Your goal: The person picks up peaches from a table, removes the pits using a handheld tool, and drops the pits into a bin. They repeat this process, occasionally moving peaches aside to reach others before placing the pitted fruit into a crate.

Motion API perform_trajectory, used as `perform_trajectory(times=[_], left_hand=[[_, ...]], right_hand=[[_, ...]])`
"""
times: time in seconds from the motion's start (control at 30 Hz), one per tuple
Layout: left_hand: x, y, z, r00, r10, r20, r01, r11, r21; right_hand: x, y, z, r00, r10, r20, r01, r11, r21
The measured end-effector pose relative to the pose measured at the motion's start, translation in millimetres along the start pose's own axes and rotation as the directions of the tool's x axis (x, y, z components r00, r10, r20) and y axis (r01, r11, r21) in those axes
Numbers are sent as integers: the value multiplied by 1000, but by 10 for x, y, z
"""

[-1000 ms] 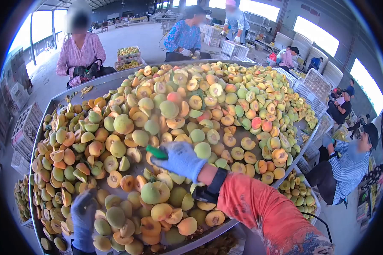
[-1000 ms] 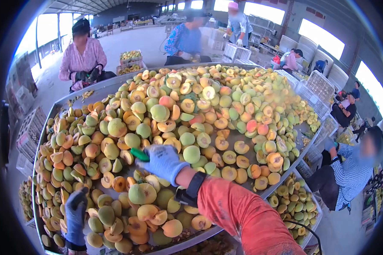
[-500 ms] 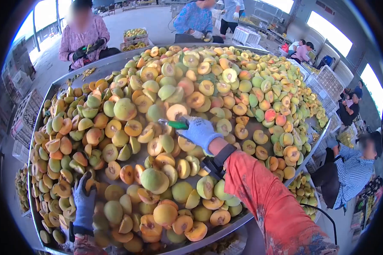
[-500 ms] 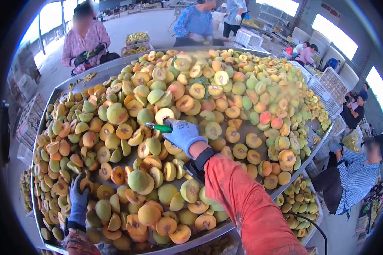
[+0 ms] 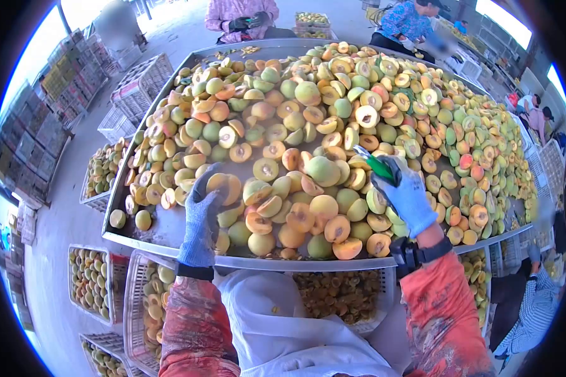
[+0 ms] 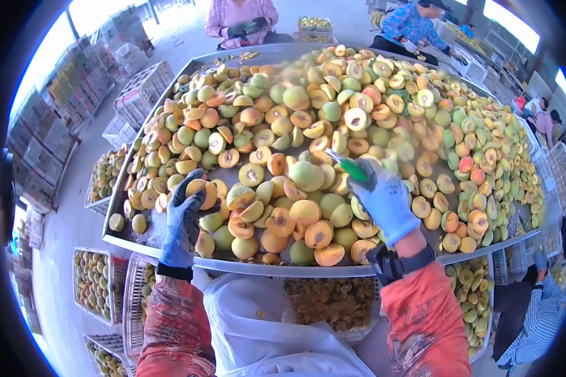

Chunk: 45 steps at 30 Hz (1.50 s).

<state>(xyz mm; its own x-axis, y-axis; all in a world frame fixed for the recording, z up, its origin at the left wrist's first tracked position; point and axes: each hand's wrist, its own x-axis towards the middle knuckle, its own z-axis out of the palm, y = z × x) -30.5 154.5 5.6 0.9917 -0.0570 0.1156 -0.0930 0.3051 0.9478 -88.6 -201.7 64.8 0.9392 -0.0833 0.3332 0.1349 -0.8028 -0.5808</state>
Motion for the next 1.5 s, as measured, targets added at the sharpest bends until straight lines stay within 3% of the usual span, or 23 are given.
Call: perform_trajectory(times=[0.03, 0.07, 0.1, 0.13, 0.17, 0.27, 0.3, 0.33, 0.37, 0.43, 0.53, 0.57, 0.63, 0.67, 0.77, 0.83, 0.9, 1.1, 1.17, 1.2, 1.33, 1.4, 1.5], left_hand=[[-207, 217, 133, 987, -159, 0, 156, 968, -197], [-335, 232, 115, 977, -192, 93, 212, 923, -321], [-482, 210, 125, 968, -216, 128, 250, 876, -413], [-625, 216, 173, 956, -240, 167, 292, 817, -498], [-760, 212, 227, 942, -259, 212, 335, 746, -575], [-1097, 92, 333, 900, -348, 261, 426, 582, -693], [-1178, 44, 359, 903, -337, 268, 425, 601, -677], [-1259, 16, 385, 896, -353, 271, 440, 606, -663], [-1327, 1, 432, 889, -364, 279, 454, 611, -648], [-1474, 58, 603, 884, -385, 265, 462, 634, -620], [-1628, -51, 742, 904, -361, 231, 428, 764, -482], [-1685, -74, 764, 890, -368, 268, 455, 748, -483], [-1819, -51, 895, 886, -396, 242, 464, 754, -464], [-1891, -18, 962, 879, -419, 229, 477, 746, -465], [-2065, -78, 970, 836, -390, 385, 542, 692, -476], [-2159, -102, 978, 815, -399, 421, 571, 681, -460], [-2262, -54, 946, 777, -478, 409, 627, 636, -449], [-2544, -29, 695, 698, -555, 453, 716, 535, -448], [-2643, 60, 646, 718, -466, 517, 694, 532, -485], [-2681, 110, 630, 718, -516, 467, 695, 571, -438], [-2816, 104, 500, 768, -449, 456, 631, 650, -423], [-2836, 173, 532, 822, -468, 325, 569, 696, -437], [-2798, 210, 514, 867, -417, 271, 496, 683, -537]], right_hand=[[-220, 70, 44, 1000, -7, -7, 8, 994, 105], [-473, -98, 5, 984, 130, 121, -166, 910, 379], [-726, -119, 66, 943, 215, 255, -329, 725, 605], [-942, -331, 20, 882, 300, 365, -472, 561, 680], [-1144, -357, 21, 817, 279, 505, -574, 480, 663], [-1669, -392, 179, 710, 303, 635, -701, 228, 675], [-1790, -430, 189, 672, 321, 667, -733, 161, 661], [-1891, -425, 200, 680, 293, 672, -729, 171, 663], [-2004, -374, 209, 701, 238, 673, -703, 73, 707], [-2094, -561, 39, 730, 289, 619, -679, 206, 704], [-2197, -513, -231, 724, 299, 622, -683, 185, 706], [-2243, -525, -326, 698, 300, 650, -710, 171, 683], [-2352, -562, -439, 765, 328, 554, -619, 137, 773], [-2395, -556, -507, 735, 388, 557, -650, 167, 741], [-2564, -553, -616, 694, 501, 518, -699, 293, 653], [-2733, -487, -594, 686, 488, 540, -687, 191, 701], [-2864, -494, -510, 709, 437, 554, -679, 209, 704], [-3065, -772, -250, 690, 396, 606, -678, 62, 732], [-3118, -767, -135, 687, 365, 628, -695, 82, 714], [-3133, -777, -83, 698, 342, 629, -694, 106, 713], [-3080, -903, -11, 702, 263, 662, -709, 173, 683], [-3047, -957, 25, 699, 257, 668, -714, 186, 675], [-2994, -938, 68, 674, 246, 697, -738, 187, 648]])
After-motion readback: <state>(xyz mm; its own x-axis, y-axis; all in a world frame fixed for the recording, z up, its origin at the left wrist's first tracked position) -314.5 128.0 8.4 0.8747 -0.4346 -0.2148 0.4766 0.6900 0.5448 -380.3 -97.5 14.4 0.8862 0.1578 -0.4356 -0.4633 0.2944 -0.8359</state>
